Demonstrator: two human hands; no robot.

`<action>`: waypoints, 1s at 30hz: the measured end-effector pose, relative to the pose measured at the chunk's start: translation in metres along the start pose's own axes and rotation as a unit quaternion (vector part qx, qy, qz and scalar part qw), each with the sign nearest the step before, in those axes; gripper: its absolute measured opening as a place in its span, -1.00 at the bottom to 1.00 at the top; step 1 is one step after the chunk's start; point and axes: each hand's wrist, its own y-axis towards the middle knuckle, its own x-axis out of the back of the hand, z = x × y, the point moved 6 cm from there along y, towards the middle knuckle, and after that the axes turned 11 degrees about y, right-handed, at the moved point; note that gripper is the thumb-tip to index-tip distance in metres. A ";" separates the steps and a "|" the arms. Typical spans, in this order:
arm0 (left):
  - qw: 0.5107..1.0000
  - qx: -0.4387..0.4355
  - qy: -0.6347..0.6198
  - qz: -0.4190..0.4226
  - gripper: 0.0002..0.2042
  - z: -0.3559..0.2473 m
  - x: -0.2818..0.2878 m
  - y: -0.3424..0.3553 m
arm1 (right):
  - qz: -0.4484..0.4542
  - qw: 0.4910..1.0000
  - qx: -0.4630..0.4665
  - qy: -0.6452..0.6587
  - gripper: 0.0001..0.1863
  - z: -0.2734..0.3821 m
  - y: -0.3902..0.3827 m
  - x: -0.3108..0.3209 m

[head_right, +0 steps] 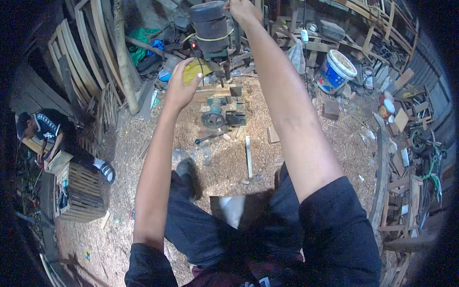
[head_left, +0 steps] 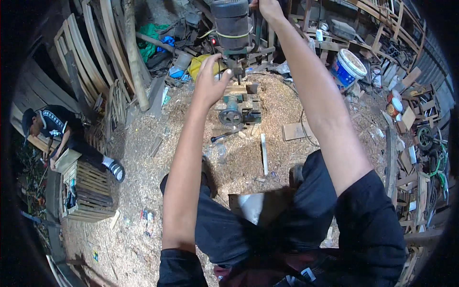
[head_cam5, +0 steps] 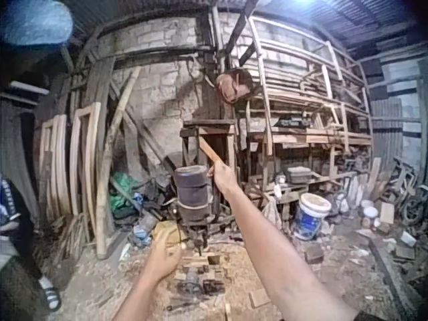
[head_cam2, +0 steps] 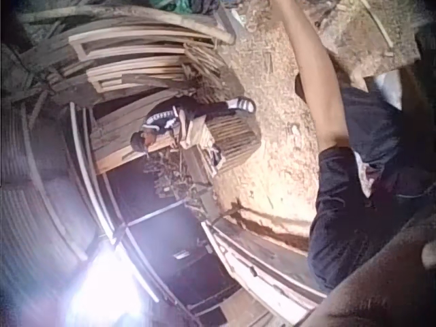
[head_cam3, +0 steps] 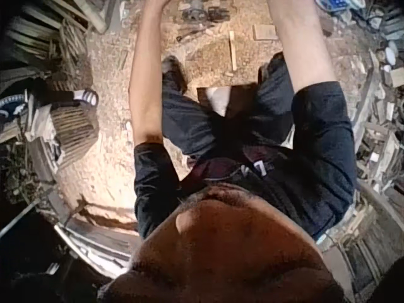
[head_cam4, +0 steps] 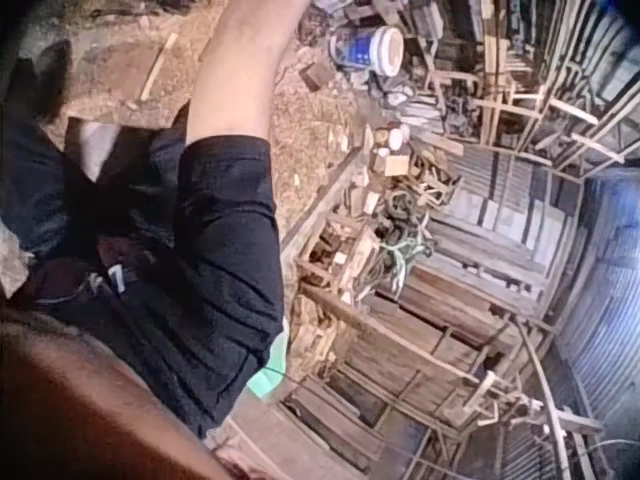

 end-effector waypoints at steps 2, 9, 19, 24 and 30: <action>0.999 -0.017 0.042 0.017 -0.51 -0.005 0.009 -0.006 | 0.012 0.999 0.014 -0.037 -0.40 0.014 -0.011 0.002; 0.998 0.041 0.045 0.023 -0.57 0.042 0.015 -0.048 | -0.009 0.985 -0.110 -0.134 -0.41 0.012 -0.041 0.018; 0.991 0.111 -0.002 0.071 -0.59 0.099 -0.044 -0.077 | 0.005 0.992 -0.115 -0.057 -0.57 -0.007 -0.036 0.011; 0.969 0.199 -0.012 0.145 -0.58 0.119 -0.072 -0.080 | 0.031 0.990 -0.101 0.090 -0.64 -0.002 -0.037 0.004; 0.968 0.183 -0.051 0.162 -0.61 0.085 -0.078 -0.088 | 0.092 0.984 -0.112 0.105 -0.65 0.016 -0.046 0.003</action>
